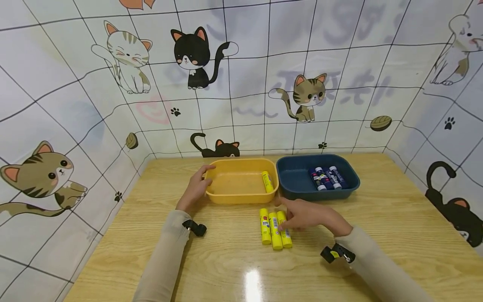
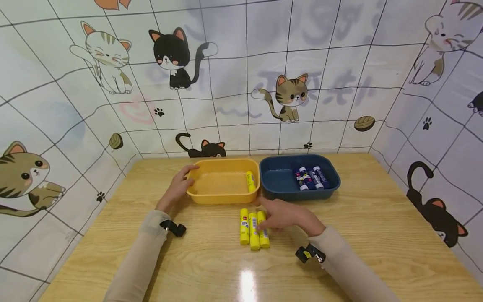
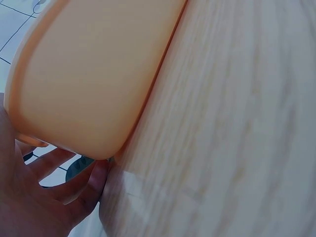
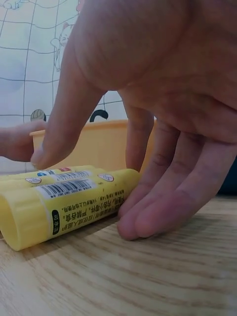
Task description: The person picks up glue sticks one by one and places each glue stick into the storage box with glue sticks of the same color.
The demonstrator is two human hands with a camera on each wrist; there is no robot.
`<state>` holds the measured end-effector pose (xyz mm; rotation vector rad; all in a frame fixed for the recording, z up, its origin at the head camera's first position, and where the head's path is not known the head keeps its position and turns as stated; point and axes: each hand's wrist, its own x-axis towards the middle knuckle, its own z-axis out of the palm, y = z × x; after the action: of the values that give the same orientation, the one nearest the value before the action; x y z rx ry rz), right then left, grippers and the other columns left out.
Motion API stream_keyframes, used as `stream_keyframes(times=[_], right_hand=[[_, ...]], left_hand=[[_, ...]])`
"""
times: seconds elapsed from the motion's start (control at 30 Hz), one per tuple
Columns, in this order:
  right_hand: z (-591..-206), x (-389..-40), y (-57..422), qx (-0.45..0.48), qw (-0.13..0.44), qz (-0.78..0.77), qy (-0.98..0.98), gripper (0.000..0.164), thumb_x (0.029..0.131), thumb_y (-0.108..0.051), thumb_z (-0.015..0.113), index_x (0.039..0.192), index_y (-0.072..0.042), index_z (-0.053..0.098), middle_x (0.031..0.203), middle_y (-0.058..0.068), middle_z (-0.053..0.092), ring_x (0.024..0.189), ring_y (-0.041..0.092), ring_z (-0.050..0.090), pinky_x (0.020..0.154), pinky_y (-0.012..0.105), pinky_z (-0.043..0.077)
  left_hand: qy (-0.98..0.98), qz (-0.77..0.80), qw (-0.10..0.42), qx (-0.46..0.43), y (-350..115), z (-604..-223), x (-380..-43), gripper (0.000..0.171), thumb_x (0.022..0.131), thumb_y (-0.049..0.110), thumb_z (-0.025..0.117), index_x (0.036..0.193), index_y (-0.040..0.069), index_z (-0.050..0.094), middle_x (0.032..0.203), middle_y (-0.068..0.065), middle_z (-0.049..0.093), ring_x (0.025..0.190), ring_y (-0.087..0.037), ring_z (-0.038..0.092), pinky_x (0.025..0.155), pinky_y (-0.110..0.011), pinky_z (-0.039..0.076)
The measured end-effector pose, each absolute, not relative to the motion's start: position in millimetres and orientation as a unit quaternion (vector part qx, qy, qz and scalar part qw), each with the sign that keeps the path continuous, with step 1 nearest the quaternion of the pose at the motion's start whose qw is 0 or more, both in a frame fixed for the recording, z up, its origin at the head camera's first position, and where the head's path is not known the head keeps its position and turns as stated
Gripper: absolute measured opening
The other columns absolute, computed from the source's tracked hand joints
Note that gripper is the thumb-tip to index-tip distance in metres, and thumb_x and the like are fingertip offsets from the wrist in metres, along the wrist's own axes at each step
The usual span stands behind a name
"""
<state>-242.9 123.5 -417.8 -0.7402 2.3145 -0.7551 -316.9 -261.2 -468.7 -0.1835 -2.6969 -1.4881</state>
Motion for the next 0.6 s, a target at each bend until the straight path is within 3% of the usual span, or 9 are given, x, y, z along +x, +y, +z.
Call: stream_keyframes(times=[0.33, 0.53, 0.6], right_hand=[[-426, -247, 128, -0.256, 0.356, -0.336, 0.833, 0.079, 0.089, -0.028, 0.082, 0.152, -0.009, 0.037, 0.084, 0.010, 0.066, 0.068, 0.024, 0.068, 0.065, 0.039, 0.059], [-430, -251, 131, -0.267, 0.368, -0.350, 0.819, 0.074, 0.089, -0.024, 0.081, 0.148, -0.007, 0.039, 0.081, 0.009, 0.065, 0.067, 0.023, 0.069, 0.064, 0.038, 0.060], [-430, -252, 131, -0.268, 0.373, -0.350, 0.816, 0.073, 0.090, -0.024, 0.081, 0.147, -0.007, 0.040, 0.081, 0.008, 0.064, 0.068, 0.022, 0.068, 0.064, 0.037, 0.060]], left_hand=[[-0.872, -0.486, 0.024, -0.053, -261, -470, -315, 0.051, 0.098, 0.010, 0.050, 0.148, 0.020, 0.052, 0.160, -0.011, 0.043, 0.122, -0.039, 0.058, 0.094, -0.043, 0.051], [-0.871, -0.487, 0.025, -0.052, -261, -469, -315, 0.051, 0.098, 0.010, 0.049, 0.148, 0.021, 0.052, 0.160, -0.012, 0.043, 0.117, -0.036, 0.059, 0.083, -0.033, 0.051], [-0.870, -0.490, 0.024, -0.053, -261, -469, -315, 0.052, 0.097, 0.009, 0.048, 0.148, 0.020, 0.051, 0.160, -0.014, 0.042, 0.112, -0.037, 0.060, 0.072, -0.031, 0.051]])
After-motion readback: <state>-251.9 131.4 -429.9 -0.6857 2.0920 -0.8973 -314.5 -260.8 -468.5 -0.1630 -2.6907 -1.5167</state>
